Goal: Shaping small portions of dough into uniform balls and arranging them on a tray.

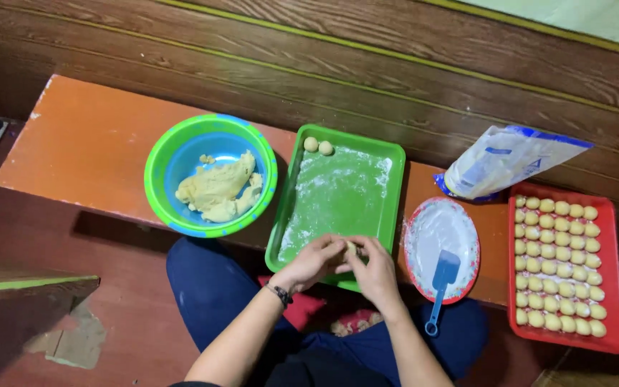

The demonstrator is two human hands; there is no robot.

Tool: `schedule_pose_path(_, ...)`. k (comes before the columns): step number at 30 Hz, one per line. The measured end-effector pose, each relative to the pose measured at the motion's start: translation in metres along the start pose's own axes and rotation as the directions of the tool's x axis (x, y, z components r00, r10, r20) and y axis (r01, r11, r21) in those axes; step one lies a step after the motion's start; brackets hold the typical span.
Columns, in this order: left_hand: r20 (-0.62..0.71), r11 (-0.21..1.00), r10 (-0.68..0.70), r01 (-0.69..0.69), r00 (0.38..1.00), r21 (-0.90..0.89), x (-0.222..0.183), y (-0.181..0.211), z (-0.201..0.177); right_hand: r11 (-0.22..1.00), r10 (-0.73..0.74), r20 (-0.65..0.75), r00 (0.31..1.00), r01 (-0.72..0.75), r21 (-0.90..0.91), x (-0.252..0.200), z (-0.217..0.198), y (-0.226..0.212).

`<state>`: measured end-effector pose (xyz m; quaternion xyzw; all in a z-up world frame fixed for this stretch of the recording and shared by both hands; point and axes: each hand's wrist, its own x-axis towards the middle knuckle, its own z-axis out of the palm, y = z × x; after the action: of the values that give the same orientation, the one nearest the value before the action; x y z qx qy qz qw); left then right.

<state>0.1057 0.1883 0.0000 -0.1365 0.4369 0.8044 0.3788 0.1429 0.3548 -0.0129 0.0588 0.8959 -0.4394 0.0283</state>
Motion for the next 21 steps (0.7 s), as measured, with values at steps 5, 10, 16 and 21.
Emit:
schedule_pose_path(5,-0.098,0.550,0.401,-0.154,0.911,0.821,0.028,-0.011,-0.036,0.984,0.158,-0.020,0.987,-0.155,0.092,0.051,0.033,0.056)
schedule_pose_path(10,0.110,0.274,0.455,-0.256,0.884,0.927,-0.006,-0.012,-0.022,0.986,0.118,-0.012,0.993,-0.119,-0.118,0.061,-0.004,-0.008)
schedule_pose_path(16,0.370,-0.038,0.285,-0.375,0.884,0.926,-0.025,-0.019,-0.005,0.768,0.348,0.272,0.897,-0.439,0.466,0.091,0.028,-0.001)
schedule_pose_path(21,0.426,-0.187,0.214,-0.391,0.879,0.901,-0.009,-0.026,-0.016,0.816,0.514,0.110,0.851,-0.524,0.244,0.127,0.094,0.061)
